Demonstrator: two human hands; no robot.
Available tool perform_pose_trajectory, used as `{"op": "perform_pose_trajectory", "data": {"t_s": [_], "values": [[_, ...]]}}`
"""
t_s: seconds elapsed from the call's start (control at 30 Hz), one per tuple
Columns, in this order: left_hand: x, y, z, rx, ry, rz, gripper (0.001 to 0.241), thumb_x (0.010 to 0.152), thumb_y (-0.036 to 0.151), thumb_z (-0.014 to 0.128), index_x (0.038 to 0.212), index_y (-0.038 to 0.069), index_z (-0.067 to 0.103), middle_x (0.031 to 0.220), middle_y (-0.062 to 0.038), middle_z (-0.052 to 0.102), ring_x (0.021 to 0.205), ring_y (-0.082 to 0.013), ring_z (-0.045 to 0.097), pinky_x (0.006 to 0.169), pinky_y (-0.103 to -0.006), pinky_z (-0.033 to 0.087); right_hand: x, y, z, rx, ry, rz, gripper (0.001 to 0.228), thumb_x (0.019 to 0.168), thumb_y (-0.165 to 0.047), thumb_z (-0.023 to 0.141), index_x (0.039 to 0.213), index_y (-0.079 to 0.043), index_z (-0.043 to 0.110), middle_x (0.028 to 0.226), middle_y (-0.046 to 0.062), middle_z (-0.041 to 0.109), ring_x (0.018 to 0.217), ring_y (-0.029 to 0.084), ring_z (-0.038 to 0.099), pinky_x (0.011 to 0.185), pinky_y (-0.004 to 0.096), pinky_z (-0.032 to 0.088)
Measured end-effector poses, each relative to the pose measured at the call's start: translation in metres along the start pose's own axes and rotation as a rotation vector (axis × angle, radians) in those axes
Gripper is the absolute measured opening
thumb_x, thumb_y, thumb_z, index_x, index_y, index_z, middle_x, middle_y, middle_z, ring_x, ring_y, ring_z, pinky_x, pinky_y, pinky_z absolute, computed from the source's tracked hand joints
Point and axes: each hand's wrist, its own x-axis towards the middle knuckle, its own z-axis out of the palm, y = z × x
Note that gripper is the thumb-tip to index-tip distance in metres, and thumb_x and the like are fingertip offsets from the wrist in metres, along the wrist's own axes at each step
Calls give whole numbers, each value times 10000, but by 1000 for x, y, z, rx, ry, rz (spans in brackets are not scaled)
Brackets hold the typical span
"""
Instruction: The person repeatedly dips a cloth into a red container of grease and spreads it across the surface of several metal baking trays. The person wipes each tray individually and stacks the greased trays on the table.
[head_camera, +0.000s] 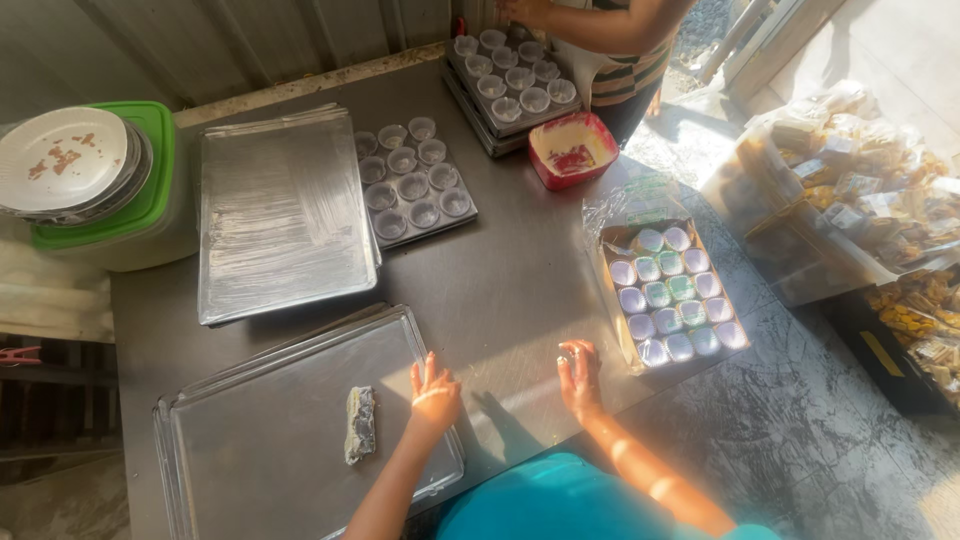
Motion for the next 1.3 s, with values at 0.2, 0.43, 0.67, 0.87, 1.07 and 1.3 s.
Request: {"op": "perform_pose_trajectory", "data": {"t_s": [0.2,0.43,0.67,0.87,1.07,1.3], "values": [[-3,-7,-21,-11,-234,52,274,771,281,728,1020,173,759,1363,-171,583,1514,-465,160,1174,-732,57,-11,-26,3,12,29,-110,288,906,-46,630,1190,-74,593,1194,136,583,1197,322,535,1076,443,383],[5,6,-30,-56,-284,90,257,829,237,719,1083,221,752,1345,-169,577,1510,-467,181,1170,-733,68,-35,-33,2,-1,102,-19,285,902,-29,634,1181,-79,610,1189,135,583,1157,318,549,1048,432,395],[13,25,-21,21,-382,188,290,837,294,732,1119,230,764,1324,-130,614,1522,-441,187,1196,-714,37,-59,-17,-13,-141,161,40,304,868,-32,649,1167,-77,621,1194,149,607,1182,338,549,1045,455,391],[19,11,-13,226,-506,259,464,892,488,678,1182,135,757,1280,-128,674,1531,-428,202,1197,-689,29,-73,-20,-33,-166,155,73,254,903,-50,632,1154,-75,604,1198,155,606,1197,346,559,1043,465,435],[16,4,-4,258,-604,234,592,902,602,645,1223,115,743,1321,-162,663,1535,-418,202,1204,-675,-21,-89,-20,-47,-217,134,172,252,911,-68,621,1162,-77,608,1203,170,584,1198,370,555,1011,466,448],[17,-2,-5,243,-580,243,592,906,609,628,1206,113,749,1290,-171,675,1532,-424,194,1205,-672,-19,-93,-21,-48,-233,133,171,247,942,-86,615,1187,-81,591,1235,159,585,1193,364,564,1012,471,457]]}}
